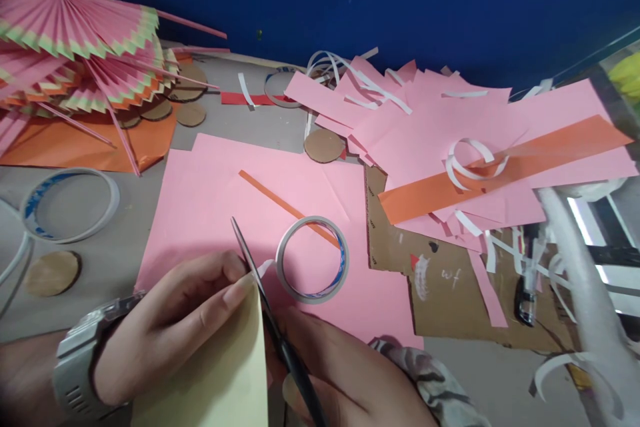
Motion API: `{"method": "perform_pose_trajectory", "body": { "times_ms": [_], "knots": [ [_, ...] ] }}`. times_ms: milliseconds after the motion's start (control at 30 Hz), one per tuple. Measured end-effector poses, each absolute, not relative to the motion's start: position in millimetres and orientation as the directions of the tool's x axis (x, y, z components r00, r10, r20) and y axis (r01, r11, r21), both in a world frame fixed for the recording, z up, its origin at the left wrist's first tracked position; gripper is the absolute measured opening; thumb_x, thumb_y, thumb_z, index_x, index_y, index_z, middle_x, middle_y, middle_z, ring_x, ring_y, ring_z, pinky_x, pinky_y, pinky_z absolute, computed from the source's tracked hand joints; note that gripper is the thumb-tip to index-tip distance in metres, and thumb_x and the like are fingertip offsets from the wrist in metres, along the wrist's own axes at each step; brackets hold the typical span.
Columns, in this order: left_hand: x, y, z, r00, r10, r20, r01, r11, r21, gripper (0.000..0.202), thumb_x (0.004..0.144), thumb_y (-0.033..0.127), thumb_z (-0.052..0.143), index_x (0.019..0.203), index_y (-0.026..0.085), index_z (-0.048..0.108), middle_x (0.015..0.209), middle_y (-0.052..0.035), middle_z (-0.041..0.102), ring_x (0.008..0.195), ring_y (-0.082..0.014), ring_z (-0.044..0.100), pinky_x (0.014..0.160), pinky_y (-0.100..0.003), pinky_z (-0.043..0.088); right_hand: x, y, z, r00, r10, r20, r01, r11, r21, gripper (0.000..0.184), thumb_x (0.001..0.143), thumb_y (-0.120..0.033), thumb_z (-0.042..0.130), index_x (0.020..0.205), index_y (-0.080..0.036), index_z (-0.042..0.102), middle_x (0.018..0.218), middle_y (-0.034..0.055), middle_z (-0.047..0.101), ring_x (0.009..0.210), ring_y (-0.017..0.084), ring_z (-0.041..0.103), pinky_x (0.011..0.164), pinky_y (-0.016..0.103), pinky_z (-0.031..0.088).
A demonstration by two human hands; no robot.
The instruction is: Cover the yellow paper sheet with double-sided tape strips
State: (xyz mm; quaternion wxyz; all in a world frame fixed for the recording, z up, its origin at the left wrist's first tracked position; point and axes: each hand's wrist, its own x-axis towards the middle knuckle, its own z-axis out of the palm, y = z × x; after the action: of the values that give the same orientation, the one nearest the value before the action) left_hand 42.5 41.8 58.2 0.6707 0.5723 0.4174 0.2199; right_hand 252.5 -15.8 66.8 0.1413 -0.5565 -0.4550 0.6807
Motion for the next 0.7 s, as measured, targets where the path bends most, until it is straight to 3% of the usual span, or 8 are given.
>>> {"method": "perform_pose_trajectory", "body": {
  "times_ms": [133,267,533,700],
  "knots": [
    [42.1,40.6,57.6,0.548,0.776,-0.312,0.172,0.26,0.95,0.026,0.093,0.035,0.04,0.075,0.019,0.045,0.065,0.0037,0.041,0.058,-0.009,0.035,0.052,-0.02,0.032,251.7,-11.8,69.7,-0.372,0.631,-0.681,0.344,-0.588,-0.732,0.05,0.081,-0.043,0.054,0.13,-0.038,0.047,0.127,-0.0008,0.057,0.122,0.026,0.048,0.1,0.036,0.041],
    [44.4,41.9,59.0,0.531,0.788,-0.312,0.152,0.274,0.95,0.027,0.093,0.035,0.039,0.073,0.018,0.045,0.063,0.0037,0.04,0.056,-0.0088,0.034,0.05,-0.02,0.031,248.3,-12.3,72.5,-0.325,0.676,-0.661,0.247,-0.614,-0.75,0.043,0.078,-0.045,0.056,0.12,-0.041,0.057,0.133,-0.0058,0.051,0.129,0.028,0.037,0.107,0.036,0.032],
    [44.5,44.2,59.0,0.545,0.786,-0.292,0.137,0.26,0.956,0.026,0.093,0.034,0.04,0.073,0.018,0.047,0.063,0.0031,0.042,0.057,-0.0089,0.036,0.05,-0.02,0.033,250.4,-14.9,69.6,-0.35,0.659,-0.666,0.252,-0.618,-0.744,0.044,0.079,-0.045,0.058,0.123,-0.043,0.053,0.138,-0.0071,0.045,0.13,0.024,0.036,0.107,0.032,0.029],
    [45.0,43.2,58.5,0.534,0.797,-0.28,0.124,0.254,0.959,0.026,0.092,0.033,0.04,0.073,0.017,0.047,0.063,0.003,0.042,0.056,-0.0087,0.036,0.05,-0.02,0.032,253.2,-17.3,67.9,-0.337,0.648,-0.683,0.297,-0.616,-0.73,0.048,0.082,-0.043,0.055,0.129,-0.037,0.049,0.138,-0.0013,0.046,0.128,0.025,0.037,0.106,0.033,0.031]
  ]
}}
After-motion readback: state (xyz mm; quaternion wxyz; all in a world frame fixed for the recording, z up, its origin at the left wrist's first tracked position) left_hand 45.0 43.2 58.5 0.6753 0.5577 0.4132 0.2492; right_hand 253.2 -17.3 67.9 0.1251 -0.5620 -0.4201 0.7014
